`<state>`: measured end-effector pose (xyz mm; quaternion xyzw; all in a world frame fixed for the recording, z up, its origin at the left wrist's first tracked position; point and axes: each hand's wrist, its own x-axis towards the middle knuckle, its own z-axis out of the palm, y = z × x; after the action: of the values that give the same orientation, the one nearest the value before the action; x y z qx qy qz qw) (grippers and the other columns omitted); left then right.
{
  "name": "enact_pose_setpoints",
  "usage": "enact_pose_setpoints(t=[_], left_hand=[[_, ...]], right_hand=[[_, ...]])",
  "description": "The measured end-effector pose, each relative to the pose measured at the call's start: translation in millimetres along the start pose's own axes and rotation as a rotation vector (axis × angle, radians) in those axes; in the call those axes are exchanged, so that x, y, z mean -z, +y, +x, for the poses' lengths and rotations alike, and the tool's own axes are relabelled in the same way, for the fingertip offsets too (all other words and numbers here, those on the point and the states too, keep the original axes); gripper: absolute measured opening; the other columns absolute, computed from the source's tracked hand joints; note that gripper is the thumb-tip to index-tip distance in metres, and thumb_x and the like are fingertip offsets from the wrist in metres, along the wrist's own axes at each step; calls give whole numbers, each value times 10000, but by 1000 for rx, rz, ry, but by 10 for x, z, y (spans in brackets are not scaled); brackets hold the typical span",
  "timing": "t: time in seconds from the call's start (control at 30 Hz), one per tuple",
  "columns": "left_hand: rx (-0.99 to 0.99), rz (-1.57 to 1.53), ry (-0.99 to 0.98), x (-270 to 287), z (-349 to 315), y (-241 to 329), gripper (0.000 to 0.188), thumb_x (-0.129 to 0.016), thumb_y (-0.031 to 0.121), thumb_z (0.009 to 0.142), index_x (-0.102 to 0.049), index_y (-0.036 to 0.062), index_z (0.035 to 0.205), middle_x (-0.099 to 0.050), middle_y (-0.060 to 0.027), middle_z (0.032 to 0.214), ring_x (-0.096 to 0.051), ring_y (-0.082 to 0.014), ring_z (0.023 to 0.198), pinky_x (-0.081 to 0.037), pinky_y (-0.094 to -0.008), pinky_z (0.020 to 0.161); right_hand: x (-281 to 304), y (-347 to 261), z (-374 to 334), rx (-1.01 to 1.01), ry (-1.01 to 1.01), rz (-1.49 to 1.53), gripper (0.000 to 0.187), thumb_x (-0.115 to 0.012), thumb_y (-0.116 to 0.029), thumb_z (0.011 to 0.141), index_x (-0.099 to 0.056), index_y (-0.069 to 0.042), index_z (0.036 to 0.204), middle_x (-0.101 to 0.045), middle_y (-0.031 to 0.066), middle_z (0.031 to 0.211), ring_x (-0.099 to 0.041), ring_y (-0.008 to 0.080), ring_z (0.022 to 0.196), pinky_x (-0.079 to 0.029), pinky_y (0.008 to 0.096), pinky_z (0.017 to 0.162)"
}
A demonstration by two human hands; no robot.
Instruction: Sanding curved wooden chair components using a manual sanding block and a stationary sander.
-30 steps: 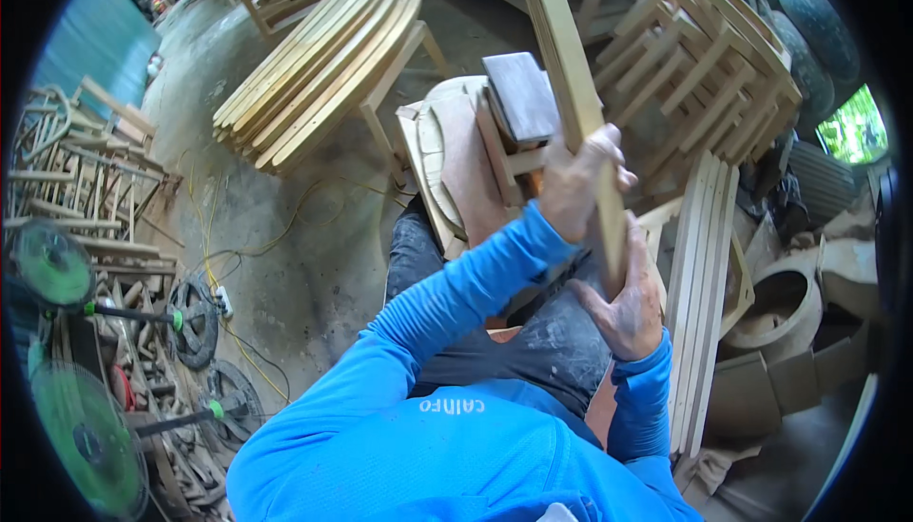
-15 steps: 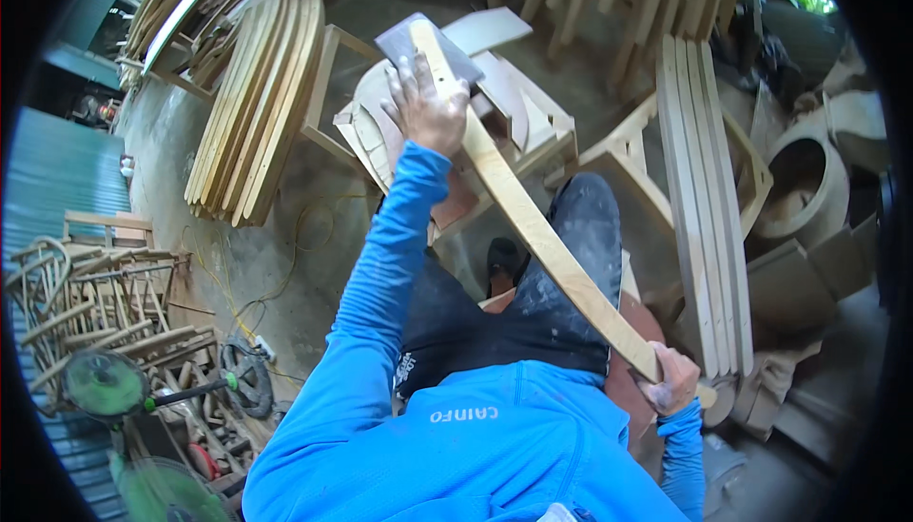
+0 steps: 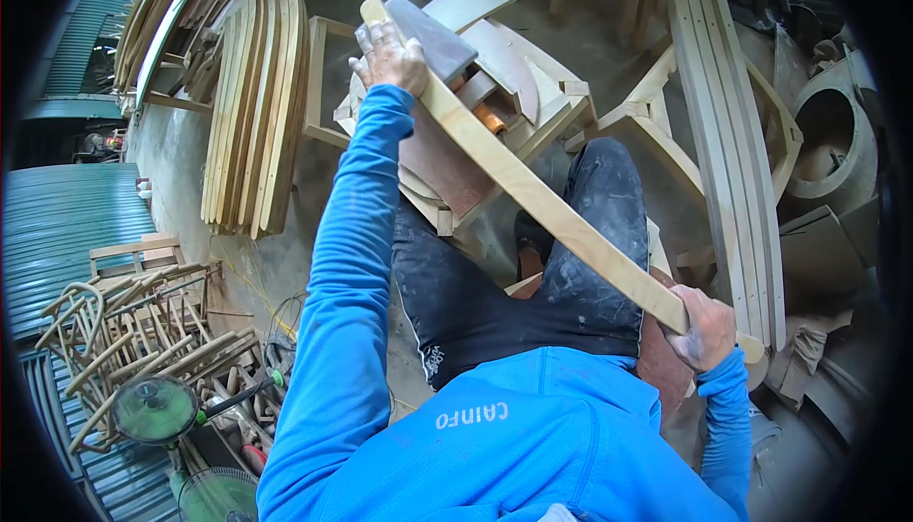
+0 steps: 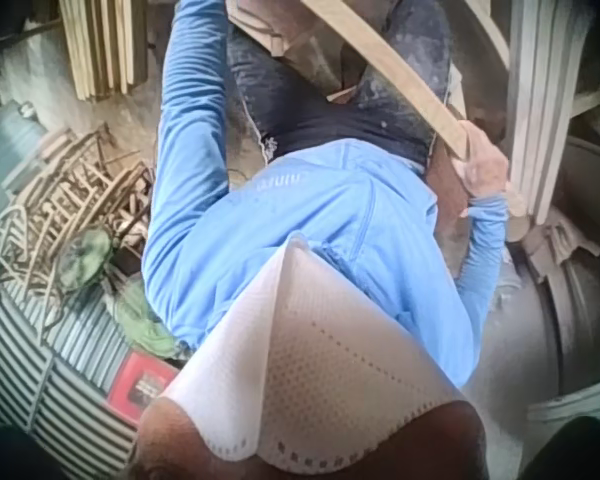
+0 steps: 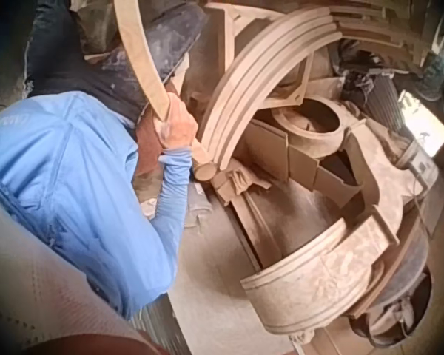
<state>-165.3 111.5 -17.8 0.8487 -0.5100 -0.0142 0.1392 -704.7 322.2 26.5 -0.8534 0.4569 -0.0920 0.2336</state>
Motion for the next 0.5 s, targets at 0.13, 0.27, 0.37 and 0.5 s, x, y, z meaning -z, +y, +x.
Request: enact_pose_setpoints(t=[0.13,0.27,0.37,0.5], left_hand=[[-72,9,11,-101,-38,-79,766,-433,379,968,-275,3,1616,-228,-202,1700,-139,-372,1595,-87,-576,1277],[-98,-13,-12,-111,-597,337,774,-456,357,962,-269,-30,1605,-236,-219,1692,-154,-377,1591,-133,-546,1279],[-117,-8,-10,-18,-418,308,764,-454,347,958,-284,-32,1599,-241,-221,1688,-164,-379,1587,-146,-540,1278],[-177,30,85,-109,149,-68,727,-454,348,965,-344,-63,1555,-313,-281,1634,-252,-430,1541,-211,-520,1260]], right_hand=[[-24,92,-24,37,9,5,496,-850,-153,662,-647,-73,1108,-696,118,908,-678,352,745,-528,436,659],[8,336,-641,-49,-111,-42,516,-876,-199,639,-649,-90,1089,-702,113,910,-681,331,735,-523,431,643],[-23,214,-502,-63,-152,-19,516,-888,-224,638,-654,-97,1080,-704,115,904,-682,332,725,-527,432,642],[-79,82,57,9,-64,32,522,-897,-223,648,-658,-92,1093,-705,117,901,-693,336,747,-541,433,657]])
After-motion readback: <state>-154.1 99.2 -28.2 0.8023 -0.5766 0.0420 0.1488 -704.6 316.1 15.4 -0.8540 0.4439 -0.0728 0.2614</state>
